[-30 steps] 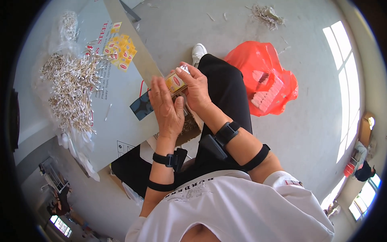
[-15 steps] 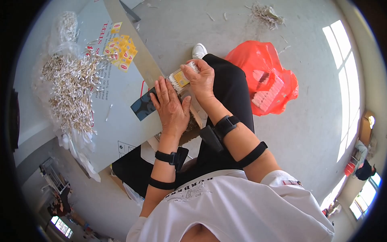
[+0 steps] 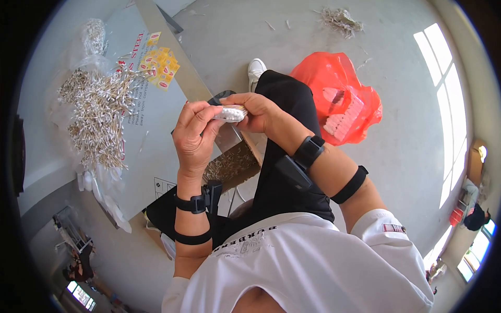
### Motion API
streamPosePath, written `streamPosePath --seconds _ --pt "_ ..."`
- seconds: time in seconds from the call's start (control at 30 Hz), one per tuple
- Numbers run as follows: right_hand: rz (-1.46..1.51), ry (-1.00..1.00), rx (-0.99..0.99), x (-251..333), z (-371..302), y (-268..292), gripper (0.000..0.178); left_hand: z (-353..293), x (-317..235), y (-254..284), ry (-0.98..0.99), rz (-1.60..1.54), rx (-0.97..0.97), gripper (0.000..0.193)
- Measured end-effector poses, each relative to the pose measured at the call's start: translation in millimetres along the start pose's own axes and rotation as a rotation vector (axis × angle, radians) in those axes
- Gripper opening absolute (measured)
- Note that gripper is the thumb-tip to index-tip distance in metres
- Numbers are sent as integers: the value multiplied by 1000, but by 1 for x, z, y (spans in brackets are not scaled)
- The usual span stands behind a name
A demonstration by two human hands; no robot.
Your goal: Picking up individual cotton swabs and arranging them into a cardboard retail package.
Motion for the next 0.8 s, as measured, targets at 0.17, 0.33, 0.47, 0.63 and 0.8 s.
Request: streamPosePath --seconds 0.17,0.33,0.47,0.63,0.8 --pt "-124 -381 282 -61 10 -31 22 -36 -11 30 -6 60 0 28" --pt "-203 -514 313 -97 30 -27 23 -72 -22 44 -34 227 -13 17" --pt "-571 -322 139 -85 31 -33 29 -88 -11 57 9 292 -33 17" --pt "-1512 802 102 -4 -25 -96 28 -101 17 71 124 328 -74 17" --pt "-1740 975 315 -39 -54 -136 34 -104 28 65 156 323 -24 16"
Point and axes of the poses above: each hand's wrist, its own z-axis towards the middle knuckle, its own y-axis out of the back of the hand, x = y × z, the point moved 10 cm from there along z, towards the middle knuckle, and after that the axes turned 12 degrees about x, right-handed, at the moved point
